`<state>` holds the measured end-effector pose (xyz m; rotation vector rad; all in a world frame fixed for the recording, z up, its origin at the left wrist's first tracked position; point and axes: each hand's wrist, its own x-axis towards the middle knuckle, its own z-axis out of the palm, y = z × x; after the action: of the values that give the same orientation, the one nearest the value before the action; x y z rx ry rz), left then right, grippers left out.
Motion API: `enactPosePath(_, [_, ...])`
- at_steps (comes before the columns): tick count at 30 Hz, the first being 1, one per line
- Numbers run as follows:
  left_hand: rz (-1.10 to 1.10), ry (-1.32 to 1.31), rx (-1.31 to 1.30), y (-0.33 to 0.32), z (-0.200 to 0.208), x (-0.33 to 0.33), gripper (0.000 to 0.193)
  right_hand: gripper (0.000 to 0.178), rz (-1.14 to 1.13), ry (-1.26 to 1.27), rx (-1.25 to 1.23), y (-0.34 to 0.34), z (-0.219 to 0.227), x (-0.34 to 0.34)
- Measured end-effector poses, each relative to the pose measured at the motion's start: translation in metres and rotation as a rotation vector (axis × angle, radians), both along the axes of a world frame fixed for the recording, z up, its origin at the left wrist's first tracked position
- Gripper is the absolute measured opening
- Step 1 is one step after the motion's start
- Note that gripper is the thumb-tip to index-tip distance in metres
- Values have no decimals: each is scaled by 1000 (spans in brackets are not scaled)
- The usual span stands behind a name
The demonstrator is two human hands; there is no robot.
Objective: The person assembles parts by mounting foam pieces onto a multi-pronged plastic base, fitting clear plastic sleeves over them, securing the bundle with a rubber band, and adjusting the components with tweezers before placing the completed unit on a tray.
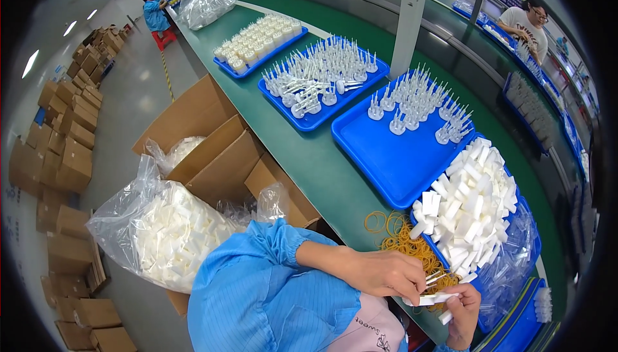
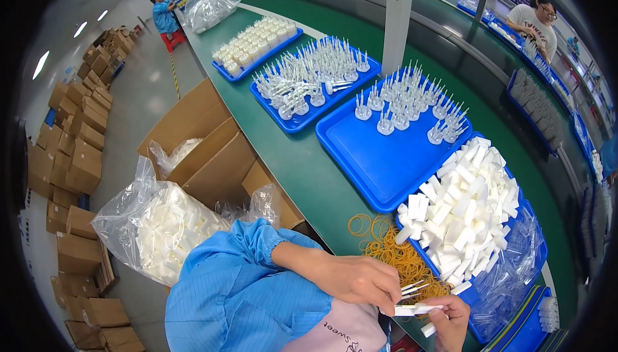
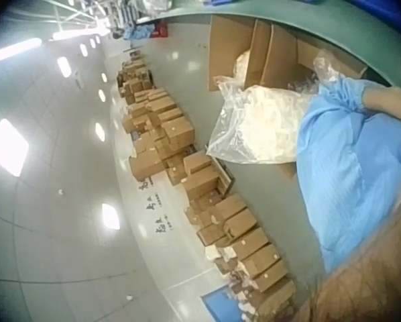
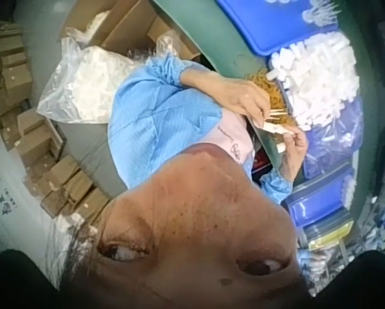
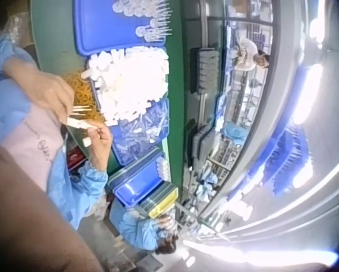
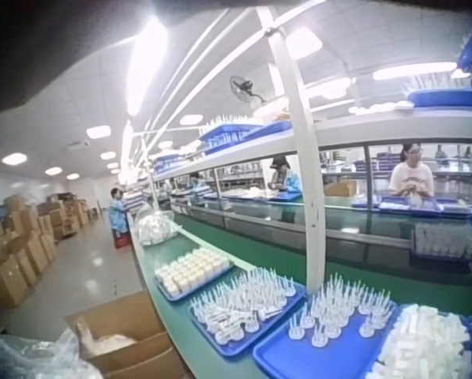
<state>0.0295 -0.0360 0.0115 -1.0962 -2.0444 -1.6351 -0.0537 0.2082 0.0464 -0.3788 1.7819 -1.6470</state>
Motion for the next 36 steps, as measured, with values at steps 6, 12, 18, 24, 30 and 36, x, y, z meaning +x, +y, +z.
enactPosePath(6, [12, 98, -113, 6, -10, 0, 17, 17, 114, -31, 45, -13, -9, 15])
enactPosePath(12, [165, -152, -19, 16, -2, 7, 24, 20, 104, -77, -5, -13, -9, 23])
enactPosePath(18, [105, -473, -47, 9, -15, -2, 16, 24, 77, 361, 123, -18, 9, 12])
enactPosePath(24, [94, -571, 181, 8, -11, -7, 13, 10, -352, 307, 14, 17, 2, 45])
enactPosePath(30, [130, -605, 184, 6, -10, -7, 19, 17, 384, 208, -96, -5, 35, 81])
enactPosePath(36, [68, -614, 243, 10, -1, -6, 19, 11, 545, 356, -294, 8, 36, 70])
